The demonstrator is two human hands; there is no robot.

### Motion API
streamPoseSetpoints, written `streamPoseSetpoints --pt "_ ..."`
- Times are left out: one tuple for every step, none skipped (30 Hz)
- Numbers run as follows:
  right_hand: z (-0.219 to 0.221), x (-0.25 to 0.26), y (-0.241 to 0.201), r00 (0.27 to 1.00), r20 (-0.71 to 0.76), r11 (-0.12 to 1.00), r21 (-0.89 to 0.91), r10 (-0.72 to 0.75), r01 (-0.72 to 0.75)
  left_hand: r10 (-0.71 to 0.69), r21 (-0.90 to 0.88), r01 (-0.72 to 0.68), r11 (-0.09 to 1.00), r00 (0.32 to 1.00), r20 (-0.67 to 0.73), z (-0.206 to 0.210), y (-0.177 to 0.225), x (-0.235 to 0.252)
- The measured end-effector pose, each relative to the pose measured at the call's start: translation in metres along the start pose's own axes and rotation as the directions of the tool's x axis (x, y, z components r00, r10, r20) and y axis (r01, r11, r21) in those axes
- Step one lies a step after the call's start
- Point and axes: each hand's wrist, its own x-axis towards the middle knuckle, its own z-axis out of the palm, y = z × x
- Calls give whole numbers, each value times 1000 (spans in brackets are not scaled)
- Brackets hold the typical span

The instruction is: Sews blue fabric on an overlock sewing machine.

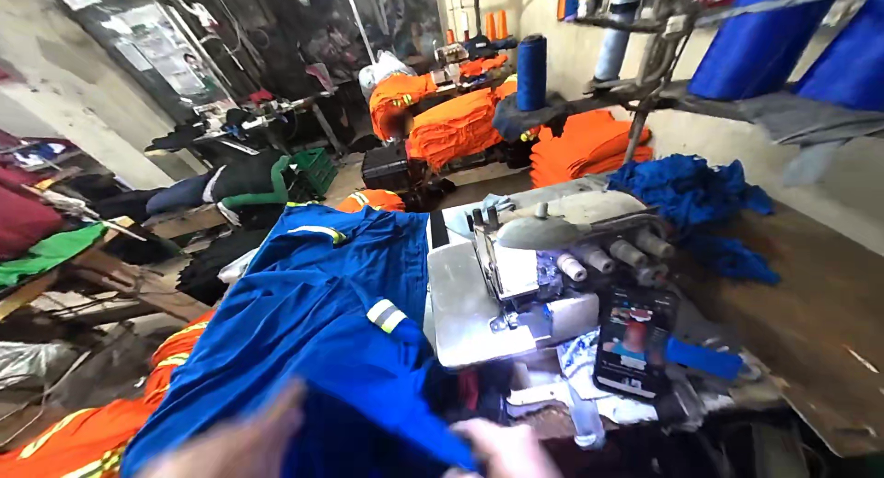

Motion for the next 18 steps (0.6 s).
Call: streamPoseSetpoints --pt "10 -3 -20 998 21 996 61 -67 66 -57 18 60 998 987 -151 -29 7 21" --pt "13 -3 -35 983 -44 975 127 -179 183 -61 1 65 998 946 -318 -48 19 47" --pt "13 0 -38 936 -191 929 173 -296 329 -36 3 42 999 908 -418 -53 32 72" --pt "8 5 -30 876 -326 876 210 -355 433 -5 -15 -2 1000 897 -441 -48 51 96" --pt "2 10 -10 838 -406 839 248 -365 485 56 -21 -72 997 905 -423 -30 71 119" --pt "-3 15 19 821 -456 844 235 -343 483 113 -61 -144 988 927 -357 -4 90 139" --pt "-5 17 52 820 -475 875 184 -320 448 166 -117 -205 972 946 -278 25 103 154" --pt "-6 15 78 832 -466 907 130 -301 400 213 -159 -261 952 940 -267 54 111 165" --pt "-7 12 93 845 -461 930 100 -272 354 235 -174 -305 936 912 -336 78 115 171" --pt "-10 8 99 852 -456 940 83 -259 330 239 -182 -346 920 866 -440 93 116 173" --pt "-12 6 102 854 -447 942 71 -265 329 241 -194 -387 901 821 -518 100 114 173" --pt "-16 3 105 855 -432 937 57 -287 343 253 -211 -430 878 790 -559 103 112 171" --pt "-20 0 110 858 -402 930 38 -321 366 284 -227 -477 849 774 -565 101 109 165" --pt "-24 -2 115 861 -364 923 12 -355 385 336 -226 -524 821 765 -550 97 106 158" --pt "-28 -3 121 867 -325 917 -4 -377 398 395 -205 -540 816 782 -482 94 101 152" --pt "-31 -3 125 876 -294 917 0 -382 400 436 -174 -521 836 822 -368 91 98 147" --pt "-31 -3 127 885 -281 920 17 -372 392 439 -136 -485 864 857 -271 91 99 144" --pt "-31 -1 127 890 -290 925 35 -352 377 431 -101 -459 883 876 -216 91 102 144"
